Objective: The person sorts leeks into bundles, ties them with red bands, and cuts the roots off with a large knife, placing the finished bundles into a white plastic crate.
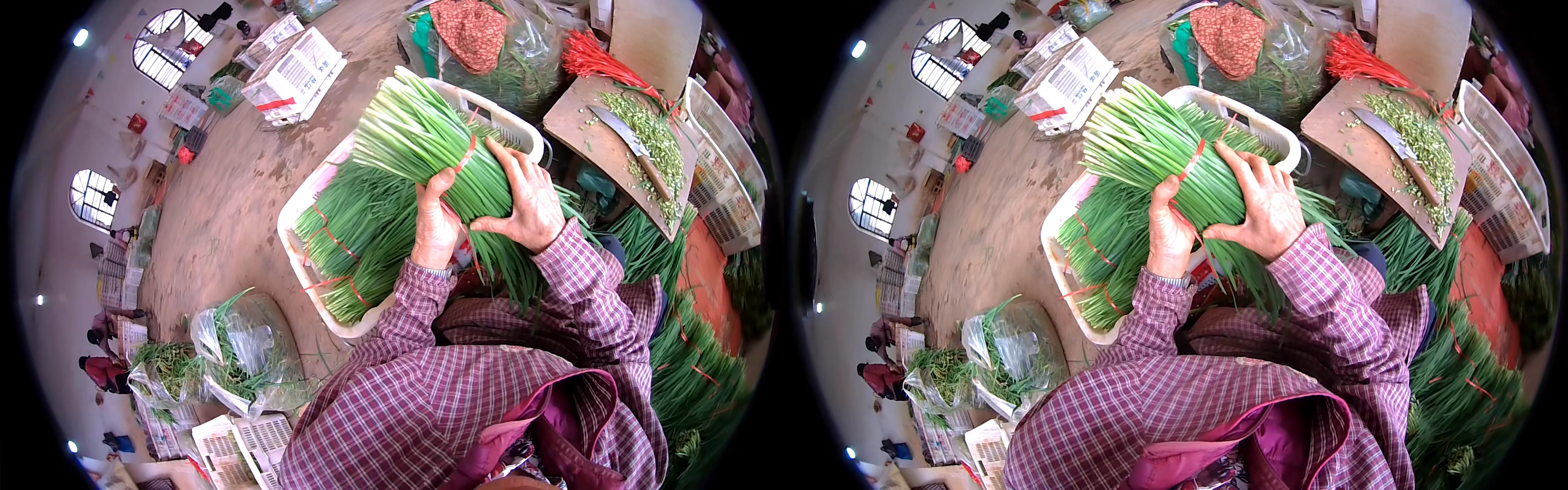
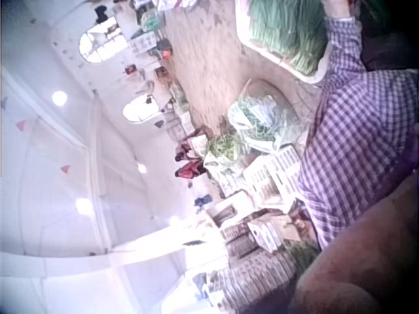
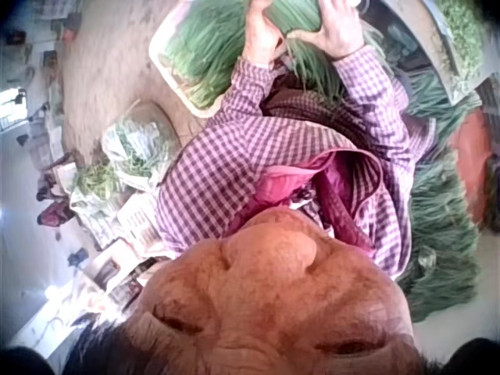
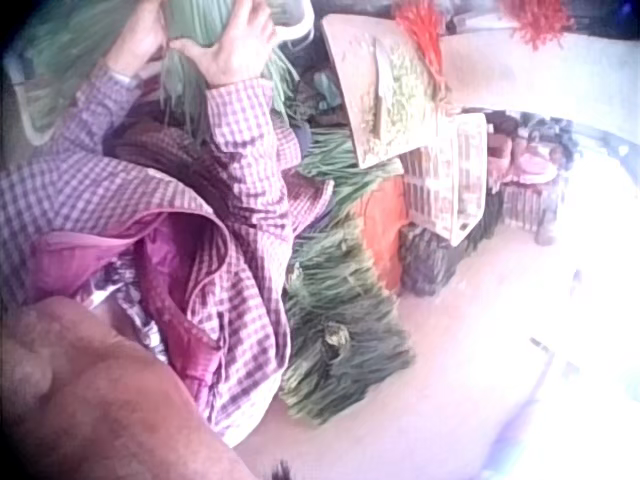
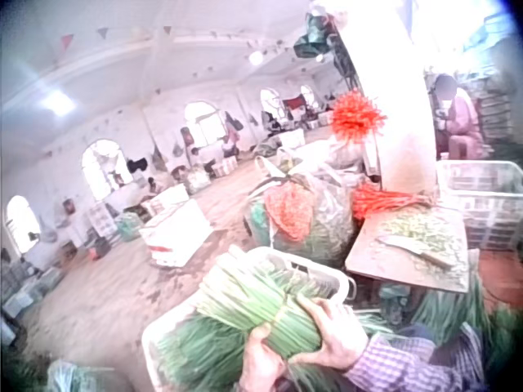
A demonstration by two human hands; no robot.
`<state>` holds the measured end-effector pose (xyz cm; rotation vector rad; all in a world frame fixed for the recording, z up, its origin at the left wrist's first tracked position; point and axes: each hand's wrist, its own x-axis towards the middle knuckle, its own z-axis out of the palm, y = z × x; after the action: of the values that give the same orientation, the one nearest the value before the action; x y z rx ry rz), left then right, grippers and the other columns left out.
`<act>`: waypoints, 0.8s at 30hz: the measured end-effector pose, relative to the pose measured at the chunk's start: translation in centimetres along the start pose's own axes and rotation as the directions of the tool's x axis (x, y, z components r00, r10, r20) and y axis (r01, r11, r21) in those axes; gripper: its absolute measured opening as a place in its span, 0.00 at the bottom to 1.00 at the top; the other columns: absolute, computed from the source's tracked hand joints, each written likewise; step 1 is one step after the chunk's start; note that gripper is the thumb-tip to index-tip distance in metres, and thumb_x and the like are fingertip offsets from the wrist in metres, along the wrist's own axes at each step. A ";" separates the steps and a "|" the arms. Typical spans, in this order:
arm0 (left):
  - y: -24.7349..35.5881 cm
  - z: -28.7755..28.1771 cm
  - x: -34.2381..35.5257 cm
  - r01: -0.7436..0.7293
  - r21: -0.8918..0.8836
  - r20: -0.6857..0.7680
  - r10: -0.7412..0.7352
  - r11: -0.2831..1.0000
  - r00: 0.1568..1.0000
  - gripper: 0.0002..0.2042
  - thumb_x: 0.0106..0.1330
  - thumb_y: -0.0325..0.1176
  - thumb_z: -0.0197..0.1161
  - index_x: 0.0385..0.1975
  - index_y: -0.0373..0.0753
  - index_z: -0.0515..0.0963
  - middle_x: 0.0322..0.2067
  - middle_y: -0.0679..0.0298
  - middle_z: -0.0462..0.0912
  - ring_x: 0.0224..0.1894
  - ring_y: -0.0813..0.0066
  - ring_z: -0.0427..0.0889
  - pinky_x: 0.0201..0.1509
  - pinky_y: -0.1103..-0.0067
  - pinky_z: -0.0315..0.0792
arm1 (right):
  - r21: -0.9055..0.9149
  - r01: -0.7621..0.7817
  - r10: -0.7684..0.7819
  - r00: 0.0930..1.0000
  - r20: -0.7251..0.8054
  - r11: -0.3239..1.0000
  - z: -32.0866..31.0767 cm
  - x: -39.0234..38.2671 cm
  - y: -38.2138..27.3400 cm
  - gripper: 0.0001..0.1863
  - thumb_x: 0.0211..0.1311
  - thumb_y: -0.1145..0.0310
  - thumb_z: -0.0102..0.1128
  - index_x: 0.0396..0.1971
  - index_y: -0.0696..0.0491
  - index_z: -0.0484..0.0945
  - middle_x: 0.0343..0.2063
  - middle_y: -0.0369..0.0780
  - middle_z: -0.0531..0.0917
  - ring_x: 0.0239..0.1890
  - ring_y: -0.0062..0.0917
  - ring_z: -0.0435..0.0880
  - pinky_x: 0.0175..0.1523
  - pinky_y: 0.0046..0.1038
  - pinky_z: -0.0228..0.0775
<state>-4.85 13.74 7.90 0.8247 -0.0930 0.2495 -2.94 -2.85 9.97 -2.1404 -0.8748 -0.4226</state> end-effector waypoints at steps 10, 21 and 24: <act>-0.1 -1.1 0.4 -0.009 -0.135 -0.087 -0.003 0.991 0.996 0.27 0.57 0.39 0.66 0.55 0.35 0.70 0.49 0.62 0.77 0.50 0.70 0.78 0.56 0.71 0.75 | -0.166 -0.151 0.143 0.988 -0.061 0.975 1.2 -3.0 0.2 0.57 0.29 0.58 0.79 0.68 0.39 0.59 0.55 0.46 0.70 0.56 0.43 0.71 0.59 0.42 0.66; 5.0 -0.4 1.0 -0.087 0.081 0.240 0.065 0.993 0.969 0.47 0.50 0.53 0.74 0.66 0.38 0.57 0.59 0.59 0.69 0.62 0.68 0.68 0.69 0.68 0.59 | 0.694 -0.111 0.109 0.993 0.048 0.711 1.2 -2.5 4.8 0.46 0.47 0.71 0.70 0.69 0.53 0.56 0.57 0.40 0.74 0.56 0.29 0.75 0.61 0.30 0.66; 4.6 -4.4 1.6 -0.089 0.139 0.223 0.056 0.986 0.973 0.50 0.47 0.60 0.73 0.67 0.37 0.58 0.60 0.61 0.70 0.63 0.69 0.67 0.70 0.70 0.56 | 0.758 -0.504 0.244 0.864 0.440 0.414 2.6 -3.1 8.1 0.42 0.55 0.74 0.64 0.70 0.55 0.54 0.58 0.36 0.72 0.60 0.23 0.71 0.61 0.25 0.63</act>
<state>-4.57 20.26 8.52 0.9960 -0.3143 0.2359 0.61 -6.07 2.27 -1.3391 -0.5036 0.5045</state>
